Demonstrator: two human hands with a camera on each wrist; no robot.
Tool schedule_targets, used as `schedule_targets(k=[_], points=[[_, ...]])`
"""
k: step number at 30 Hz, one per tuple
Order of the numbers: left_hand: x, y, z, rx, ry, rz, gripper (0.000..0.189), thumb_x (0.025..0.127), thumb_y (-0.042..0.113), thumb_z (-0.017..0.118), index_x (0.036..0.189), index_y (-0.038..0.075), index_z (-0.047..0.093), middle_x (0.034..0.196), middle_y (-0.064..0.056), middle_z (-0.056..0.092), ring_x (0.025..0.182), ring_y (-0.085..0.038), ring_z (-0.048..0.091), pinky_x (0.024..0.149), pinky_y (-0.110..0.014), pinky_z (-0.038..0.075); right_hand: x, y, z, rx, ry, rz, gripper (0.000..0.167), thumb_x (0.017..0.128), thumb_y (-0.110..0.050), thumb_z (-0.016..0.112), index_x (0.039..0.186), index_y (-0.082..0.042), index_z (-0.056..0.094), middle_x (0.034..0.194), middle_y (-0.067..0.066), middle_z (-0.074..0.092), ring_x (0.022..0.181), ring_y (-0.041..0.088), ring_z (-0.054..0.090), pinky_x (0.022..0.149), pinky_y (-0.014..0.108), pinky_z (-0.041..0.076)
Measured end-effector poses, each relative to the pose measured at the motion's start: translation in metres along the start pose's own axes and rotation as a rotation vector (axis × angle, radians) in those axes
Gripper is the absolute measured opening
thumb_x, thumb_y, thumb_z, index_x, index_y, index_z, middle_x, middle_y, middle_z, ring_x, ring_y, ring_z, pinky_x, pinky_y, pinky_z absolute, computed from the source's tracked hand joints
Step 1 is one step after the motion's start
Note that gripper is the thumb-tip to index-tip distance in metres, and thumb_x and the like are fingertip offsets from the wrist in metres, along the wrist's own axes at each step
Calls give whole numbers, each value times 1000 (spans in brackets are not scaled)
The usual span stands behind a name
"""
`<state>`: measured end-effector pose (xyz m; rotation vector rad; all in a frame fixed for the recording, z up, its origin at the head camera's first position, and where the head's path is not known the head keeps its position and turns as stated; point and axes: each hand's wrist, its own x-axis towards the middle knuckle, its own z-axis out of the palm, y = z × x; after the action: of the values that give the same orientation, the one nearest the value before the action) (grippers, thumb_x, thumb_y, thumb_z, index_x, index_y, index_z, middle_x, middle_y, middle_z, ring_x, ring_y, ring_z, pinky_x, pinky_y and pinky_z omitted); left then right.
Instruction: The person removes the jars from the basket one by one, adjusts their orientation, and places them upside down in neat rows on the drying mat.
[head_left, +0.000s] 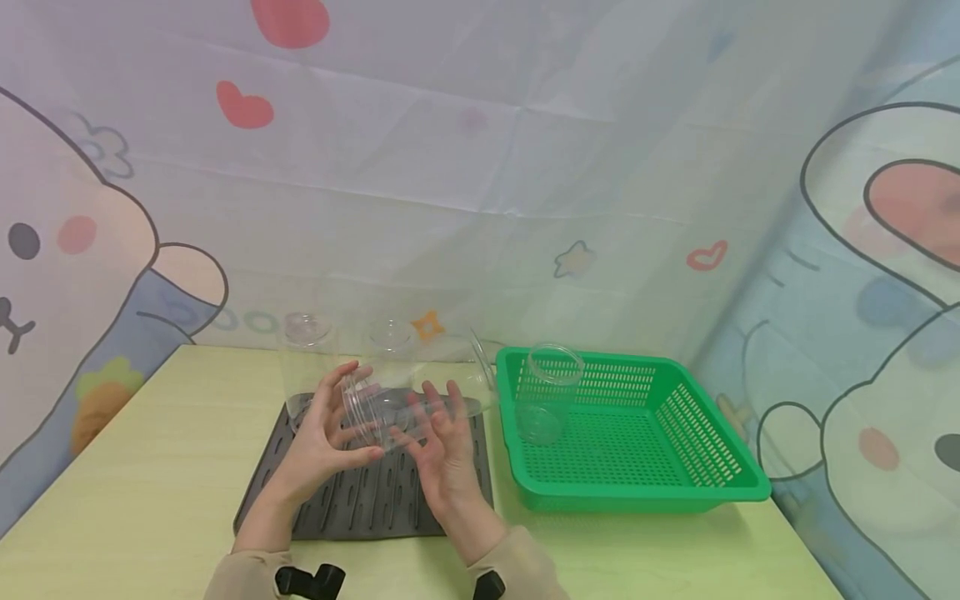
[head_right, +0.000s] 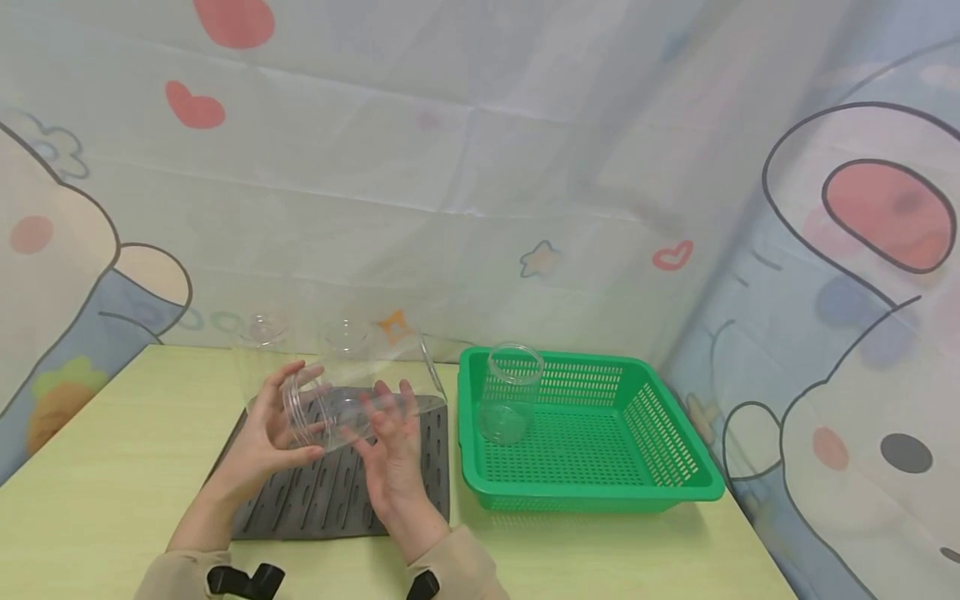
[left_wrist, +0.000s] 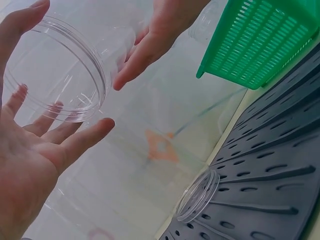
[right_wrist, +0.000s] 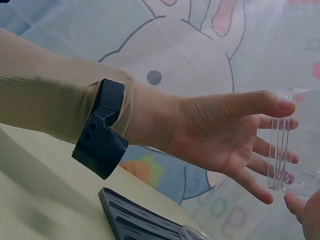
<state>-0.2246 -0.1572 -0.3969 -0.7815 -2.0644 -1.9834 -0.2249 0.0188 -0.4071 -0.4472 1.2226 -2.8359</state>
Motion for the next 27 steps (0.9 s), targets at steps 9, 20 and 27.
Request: schedule_targets(k=[9,20,27], points=[[0,0,-2,5,-19,-17,104,79,-2,77,157,23,13,163,-18,8,146,-39,20,111,-51,39,1,-2,-3,-15,-9,-16,84,88,-19,63,154,-14,11,157,16,25,142,35,34,109,56,40],[-5,-3,-17,0,-5,73,82,87,0,70,155,9,25,157,2,34,134,4,40,104,-11,39,3,-9,-12,-112,4,-77,89,82,-22,67,153,-10,15,154,19,29,138,34,37,104,52,44],[-12,-7,-32,50,152,71,59,92,-8,56,148,2,37,144,12,50,128,2,49,100,-11,43,5,-13,-17,-178,39,-174,88,79,-18,71,151,-8,20,139,6,45,125,20,47,100,35,41]])
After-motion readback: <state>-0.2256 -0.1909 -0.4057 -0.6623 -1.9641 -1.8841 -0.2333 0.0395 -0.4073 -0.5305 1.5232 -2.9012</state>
